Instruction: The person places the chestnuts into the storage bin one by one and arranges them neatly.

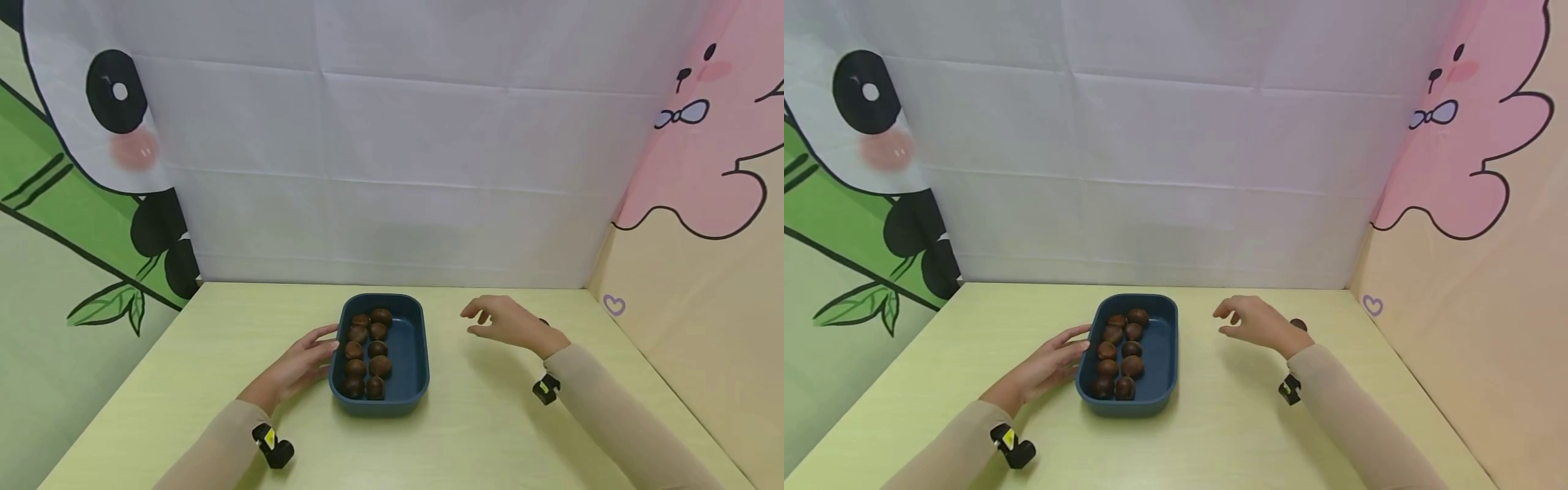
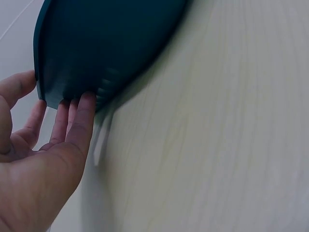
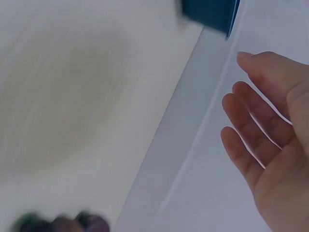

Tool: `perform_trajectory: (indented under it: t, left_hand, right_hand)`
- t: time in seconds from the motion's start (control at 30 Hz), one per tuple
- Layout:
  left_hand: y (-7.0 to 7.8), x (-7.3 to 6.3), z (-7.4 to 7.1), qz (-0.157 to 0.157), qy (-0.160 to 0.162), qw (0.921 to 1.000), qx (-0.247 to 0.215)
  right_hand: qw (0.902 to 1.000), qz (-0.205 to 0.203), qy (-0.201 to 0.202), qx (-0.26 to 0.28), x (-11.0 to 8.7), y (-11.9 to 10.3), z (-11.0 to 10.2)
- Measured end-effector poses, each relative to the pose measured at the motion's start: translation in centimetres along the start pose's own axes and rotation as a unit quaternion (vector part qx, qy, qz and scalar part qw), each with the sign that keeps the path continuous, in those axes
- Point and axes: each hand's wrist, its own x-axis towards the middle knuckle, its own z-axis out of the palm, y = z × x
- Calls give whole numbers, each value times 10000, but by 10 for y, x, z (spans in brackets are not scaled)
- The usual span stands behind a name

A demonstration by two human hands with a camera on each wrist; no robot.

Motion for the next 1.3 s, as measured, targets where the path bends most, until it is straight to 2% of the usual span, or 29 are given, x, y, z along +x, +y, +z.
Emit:
perform_trajectory:
  t: [0.2,0.4,0.73,0.9,1.3]
  left_hand:
    - [1,-1,0,2,-9,10000,53]
    - [1,-2,0,-12,-39,10000,53]
    - [0,-1,-1,24,-46,10000,4]
    - [0,-1,-1,7,-56,10000,30]
    - [0,0,-1,3,-50,10000,3]
  right_hand:
    - [9955,805,498,-5,-24,54,-16]
    - [9866,1409,819,-70,-41,93,-18]
    - [9662,2532,439,188,-56,119,-12]
    - [9639,2650,245,95,-60,126,-8]
    - [9655,2595,213,5,-60,131,-3]
